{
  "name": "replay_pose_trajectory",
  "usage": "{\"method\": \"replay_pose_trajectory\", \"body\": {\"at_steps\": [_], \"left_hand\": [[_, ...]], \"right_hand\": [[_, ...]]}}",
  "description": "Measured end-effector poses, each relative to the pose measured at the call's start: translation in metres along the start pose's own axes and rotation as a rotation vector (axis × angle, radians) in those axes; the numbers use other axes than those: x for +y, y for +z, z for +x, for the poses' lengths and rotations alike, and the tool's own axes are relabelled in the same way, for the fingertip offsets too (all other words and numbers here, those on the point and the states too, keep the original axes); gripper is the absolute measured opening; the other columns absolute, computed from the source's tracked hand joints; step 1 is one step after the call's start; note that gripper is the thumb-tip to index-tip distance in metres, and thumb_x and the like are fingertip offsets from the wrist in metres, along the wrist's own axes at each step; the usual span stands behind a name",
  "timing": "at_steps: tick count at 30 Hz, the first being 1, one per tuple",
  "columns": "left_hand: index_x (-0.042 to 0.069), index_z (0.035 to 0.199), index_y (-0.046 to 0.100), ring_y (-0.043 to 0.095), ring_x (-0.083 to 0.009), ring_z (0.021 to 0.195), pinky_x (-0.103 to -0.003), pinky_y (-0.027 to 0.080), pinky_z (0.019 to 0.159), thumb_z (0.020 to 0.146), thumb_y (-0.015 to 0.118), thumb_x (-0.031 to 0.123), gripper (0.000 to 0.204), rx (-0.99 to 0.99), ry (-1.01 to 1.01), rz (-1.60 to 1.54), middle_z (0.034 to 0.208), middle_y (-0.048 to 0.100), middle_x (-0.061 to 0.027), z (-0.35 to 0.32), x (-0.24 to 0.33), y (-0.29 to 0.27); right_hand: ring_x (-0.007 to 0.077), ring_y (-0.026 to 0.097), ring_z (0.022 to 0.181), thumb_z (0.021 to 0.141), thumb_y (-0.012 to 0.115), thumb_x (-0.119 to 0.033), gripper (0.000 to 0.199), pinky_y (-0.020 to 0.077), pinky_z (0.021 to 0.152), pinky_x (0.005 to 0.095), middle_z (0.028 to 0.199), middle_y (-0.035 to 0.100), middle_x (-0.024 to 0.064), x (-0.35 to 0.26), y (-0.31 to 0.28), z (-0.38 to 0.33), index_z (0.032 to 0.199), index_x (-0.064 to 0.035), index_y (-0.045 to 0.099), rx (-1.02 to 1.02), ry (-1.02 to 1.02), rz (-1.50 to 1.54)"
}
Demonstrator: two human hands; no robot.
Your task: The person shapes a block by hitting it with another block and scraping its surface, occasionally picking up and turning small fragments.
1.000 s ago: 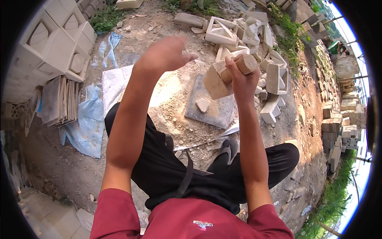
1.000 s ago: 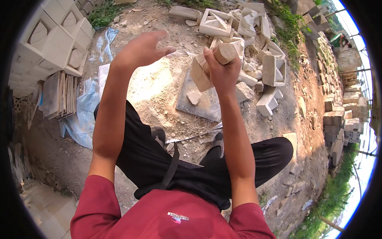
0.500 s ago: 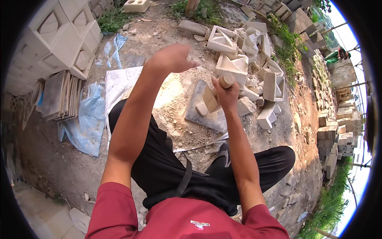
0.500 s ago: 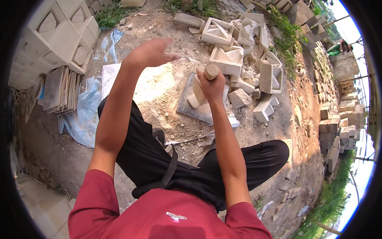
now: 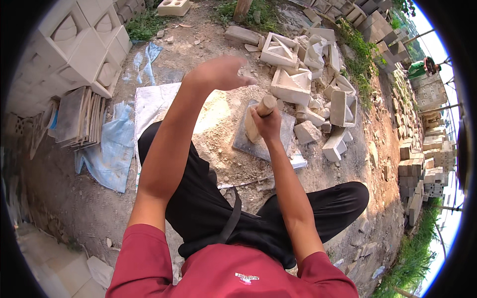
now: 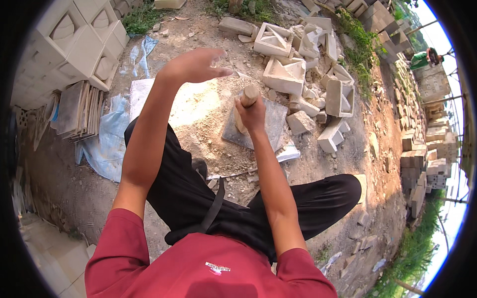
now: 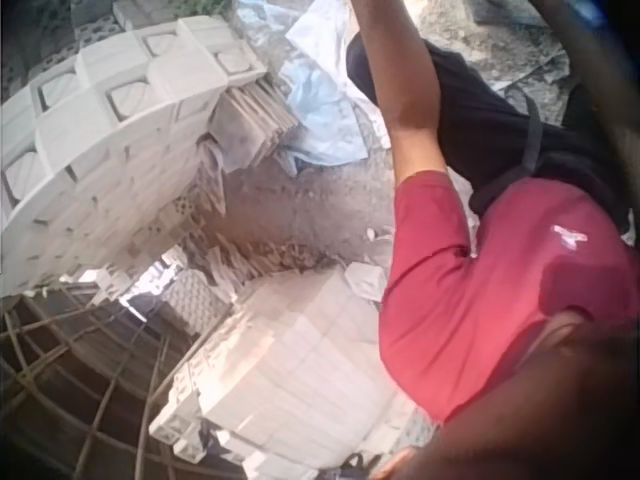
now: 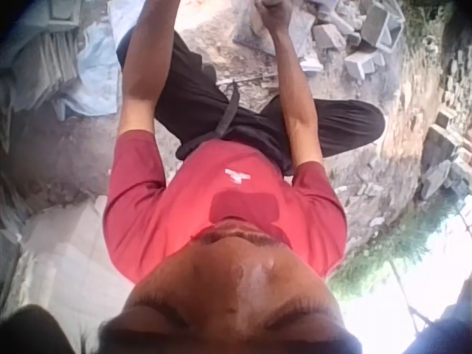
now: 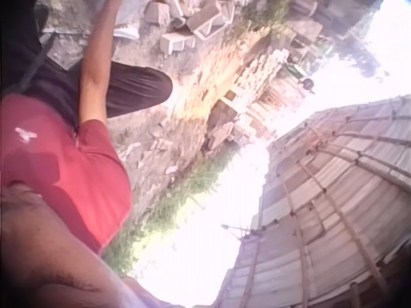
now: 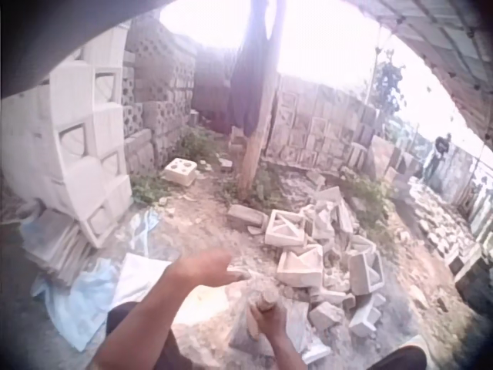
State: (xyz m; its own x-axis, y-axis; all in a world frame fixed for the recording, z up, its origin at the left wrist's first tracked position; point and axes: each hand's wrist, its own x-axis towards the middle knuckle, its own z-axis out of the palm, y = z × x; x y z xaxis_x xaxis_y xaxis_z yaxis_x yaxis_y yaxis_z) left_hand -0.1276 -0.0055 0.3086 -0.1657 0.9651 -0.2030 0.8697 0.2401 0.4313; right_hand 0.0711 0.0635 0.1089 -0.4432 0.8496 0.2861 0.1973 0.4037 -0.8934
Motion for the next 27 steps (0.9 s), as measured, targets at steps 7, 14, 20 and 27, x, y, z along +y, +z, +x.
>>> {"method": "replay_pose_trajectory", "body": {"at_steps": [7, 14, 20, 27], "left_hand": [[0.002, 0.135, 0.047, 0.053, -0.0335, 0.121, -0.041, 0.044, 0.101, 0.085, 0.062, 0.054, 0.073, 0.074, -0.010, 0.018, 0.132, 0.054, -0.0203, -0.002, -0.010, 0.004], [0.002, 0.135, 0.047, 0.052, -0.0331, 0.123, -0.041, 0.043, 0.101, 0.087, 0.061, 0.054, 0.072, 0.026, 0.030, 0.040, 0.132, 0.053, -0.0209, -0.004, -0.007, 0.011], [-0.001, 0.125, 0.054, 0.054, -0.0344, 0.119, -0.043, 0.044, 0.099, 0.086, 0.062, 0.053, 0.067, 0.078, 0.071, 0.031, 0.126, 0.057, -0.0217, 0.007, -0.007, 0.018], [0.004, 0.132, 0.051, 0.051, -0.0345, 0.123, -0.042, 0.042, 0.102, 0.086, 0.060, 0.056, 0.070, 0.036, 0.052, 0.041, 0.131, 0.054, -0.0203, 0.004, -0.008, 0.011]], "right_hand": [[0.0163, 0.059, 0.065, 0.077, 0.079, -0.018, 0.029, 0.0491, 0.062, 0.0309, 0.073, 0.063, 0.0082, -0.083, -0.029, 0.042, 0.087, -0.0014, 0.057, 0.115, -0.173, -0.045], [0.0108, 0.059, 0.070, 0.078, 0.078, -0.013, 0.025, 0.0489, 0.066, 0.0273, 0.078, 0.063, 0.0053, -0.062, -0.027, 0.021, 0.084, -0.0012, 0.057, 0.218, -0.036, 0.122], [0.0151, 0.063, 0.073, 0.077, 0.078, -0.013, 0.024, 0.0507, 0.069, 0.0303, 0.081, 0.066, 0.0076, 0.016, -0.010, 0.006, 0.091, -0.0015, 0.063, 0.012, 0.063, 0.060], [0.0120, 0.060, 0.069, 0.078, 0.080, -0.017, 0.027, 0.0494, 0.064, 0.0283, 0.076, 0.065, 0.0052, -0.067, -0.035, 0.025, 0.085, -0.0008, 0.060, 0.131, -0.148, 0.018]]}}
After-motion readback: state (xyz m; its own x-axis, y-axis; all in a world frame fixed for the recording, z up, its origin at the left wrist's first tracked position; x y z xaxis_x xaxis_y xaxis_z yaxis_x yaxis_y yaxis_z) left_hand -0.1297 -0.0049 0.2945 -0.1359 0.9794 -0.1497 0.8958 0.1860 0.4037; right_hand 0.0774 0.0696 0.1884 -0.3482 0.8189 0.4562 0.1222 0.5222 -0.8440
